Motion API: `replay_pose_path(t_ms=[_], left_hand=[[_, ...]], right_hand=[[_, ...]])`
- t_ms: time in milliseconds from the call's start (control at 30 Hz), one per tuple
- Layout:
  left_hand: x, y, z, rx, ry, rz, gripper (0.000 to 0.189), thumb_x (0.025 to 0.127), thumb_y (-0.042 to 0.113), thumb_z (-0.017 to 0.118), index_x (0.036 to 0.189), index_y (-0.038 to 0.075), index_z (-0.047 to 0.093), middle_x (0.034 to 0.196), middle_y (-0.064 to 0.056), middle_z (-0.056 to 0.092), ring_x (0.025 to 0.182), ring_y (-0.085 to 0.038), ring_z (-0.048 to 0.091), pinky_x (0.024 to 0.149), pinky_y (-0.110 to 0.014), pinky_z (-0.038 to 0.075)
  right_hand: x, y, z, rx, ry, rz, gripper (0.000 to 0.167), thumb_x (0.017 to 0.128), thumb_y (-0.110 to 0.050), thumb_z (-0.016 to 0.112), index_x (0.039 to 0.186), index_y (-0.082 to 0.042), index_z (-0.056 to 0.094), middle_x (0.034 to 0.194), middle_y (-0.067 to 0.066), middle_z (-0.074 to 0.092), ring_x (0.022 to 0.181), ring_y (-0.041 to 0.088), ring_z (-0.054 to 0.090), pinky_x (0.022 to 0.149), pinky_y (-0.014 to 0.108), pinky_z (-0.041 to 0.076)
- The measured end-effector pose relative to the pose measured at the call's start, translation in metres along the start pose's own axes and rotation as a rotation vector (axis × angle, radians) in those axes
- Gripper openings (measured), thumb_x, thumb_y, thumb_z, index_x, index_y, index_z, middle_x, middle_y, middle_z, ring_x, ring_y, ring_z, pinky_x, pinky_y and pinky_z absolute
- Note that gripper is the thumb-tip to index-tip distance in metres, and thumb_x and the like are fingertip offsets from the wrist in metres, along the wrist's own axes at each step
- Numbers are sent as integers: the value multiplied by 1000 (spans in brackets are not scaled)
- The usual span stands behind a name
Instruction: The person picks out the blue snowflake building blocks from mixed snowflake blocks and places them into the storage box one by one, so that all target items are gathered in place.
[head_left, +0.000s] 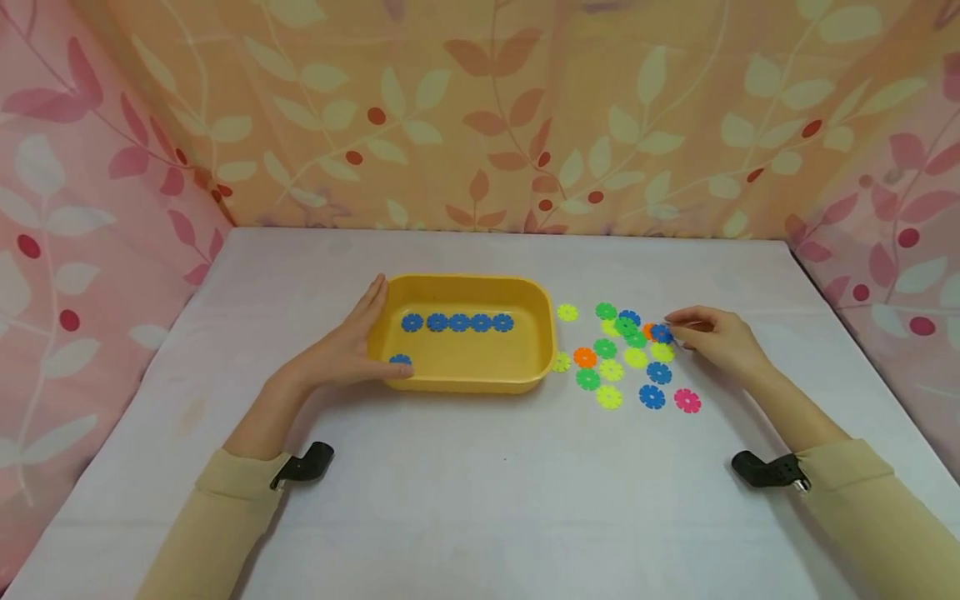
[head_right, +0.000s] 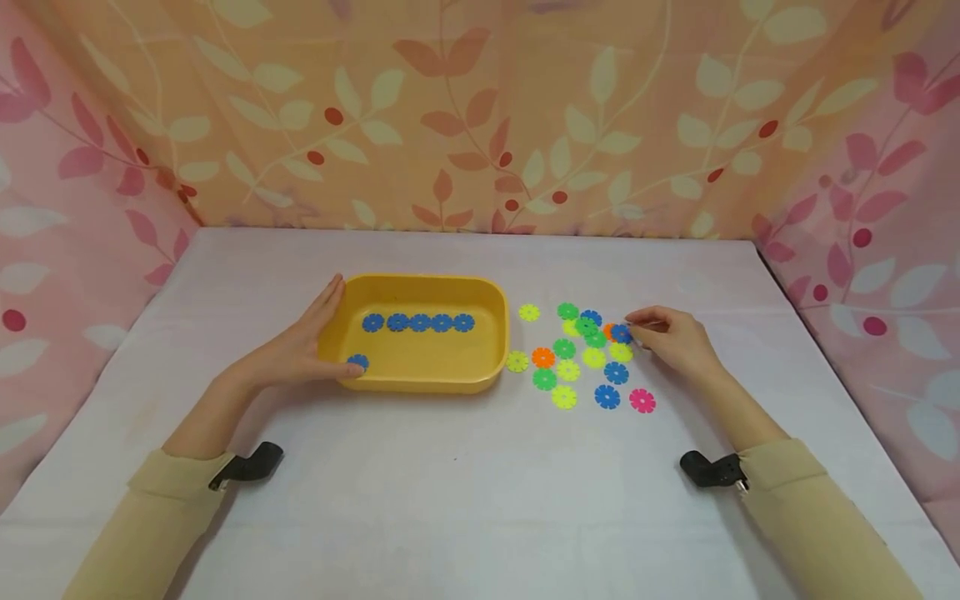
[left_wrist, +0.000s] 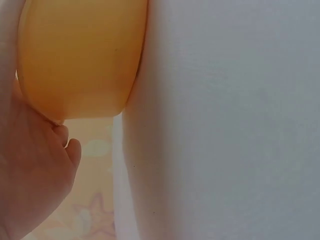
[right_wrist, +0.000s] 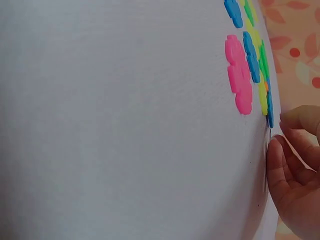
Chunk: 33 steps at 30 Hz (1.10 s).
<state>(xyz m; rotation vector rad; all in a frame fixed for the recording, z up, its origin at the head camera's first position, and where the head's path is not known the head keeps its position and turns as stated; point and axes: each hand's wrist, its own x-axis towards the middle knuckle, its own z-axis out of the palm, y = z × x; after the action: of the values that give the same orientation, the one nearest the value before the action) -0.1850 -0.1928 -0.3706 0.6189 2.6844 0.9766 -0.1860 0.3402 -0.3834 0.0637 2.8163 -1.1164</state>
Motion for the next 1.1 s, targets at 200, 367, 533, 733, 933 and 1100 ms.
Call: replay_pose_path(t_ms=[200, 367, 533, 733, 933, 1100], left_hand=[[-2, 0, 2, -28, 6, -6, 132, 71, 51, 83, 156, 15, -11, 162, 0, -17, 148, -19, -10, 116, -53, 11], [-2, 0, 3, -29, 6, -7, 131, 71, 51, 83, 156, 16, -11, 161, 4, -19, 148, -19, -10, 116, -53, 12], [-1, 0, 3, -29, 6, -1, 132, 71, 51, 83, 156, 16, -12, 159, 7, -22, 147, -19, -12, 116, -53, 11], [-1, -1, 2, -38, 9, -7, 132, 71, 51, 83, 155, 20, -15, 159, 8, -24, 147, -19, -13, 116, -53, 10], [-1, -3, 2, -33, -3, 1, 131, 73, 50, 82, 155, 18, -15, 159, 7, -23, 147, -22, -12, 115, -56, 11], [0, -3, 2, -34, -3, -7, 131, 73, 51, 82, 155, 16, -13, 159, 8, -23, 148, -22, -11, 115, -55, 11]], right_hand=[[-1, 6, -4, -50, -60, -13, 50, 95, -37, 62, 131, -3, 57, 121, 20, 58, 104, 32, 52, 71, 14, 47], [-2, 8, -6, -56, -65, -22, 50, 93, -36, 66, 130, -3, 58, 109, 17, 60, 96, 28, 51, 68, 17, 48], [-2, 10, -6, -62, -56, -42, 49, 91, -36, 69, 127, -3, 60, 101, 15, 62, 91, 27, 51, 67, 18, 47], [-3, 8, -5, -95, -33, -58, 49, 90, -37, 71, 124, -3, 62, 99, 14, 62, 92, 27, 51, 67, 18, 46], [-2, 8, -3, -122, -17, -55, 49, 90, -38, 70, 123, -2, 63, 102, 15, 62, 93, 29, 53, 67, 15, 46], [-2, 7, -3, -147, -9, -60, 50, 90, -39, 70, 122, -2, 63, 103, 15, 62, 94, 29, 53, 69, 15, 45]])
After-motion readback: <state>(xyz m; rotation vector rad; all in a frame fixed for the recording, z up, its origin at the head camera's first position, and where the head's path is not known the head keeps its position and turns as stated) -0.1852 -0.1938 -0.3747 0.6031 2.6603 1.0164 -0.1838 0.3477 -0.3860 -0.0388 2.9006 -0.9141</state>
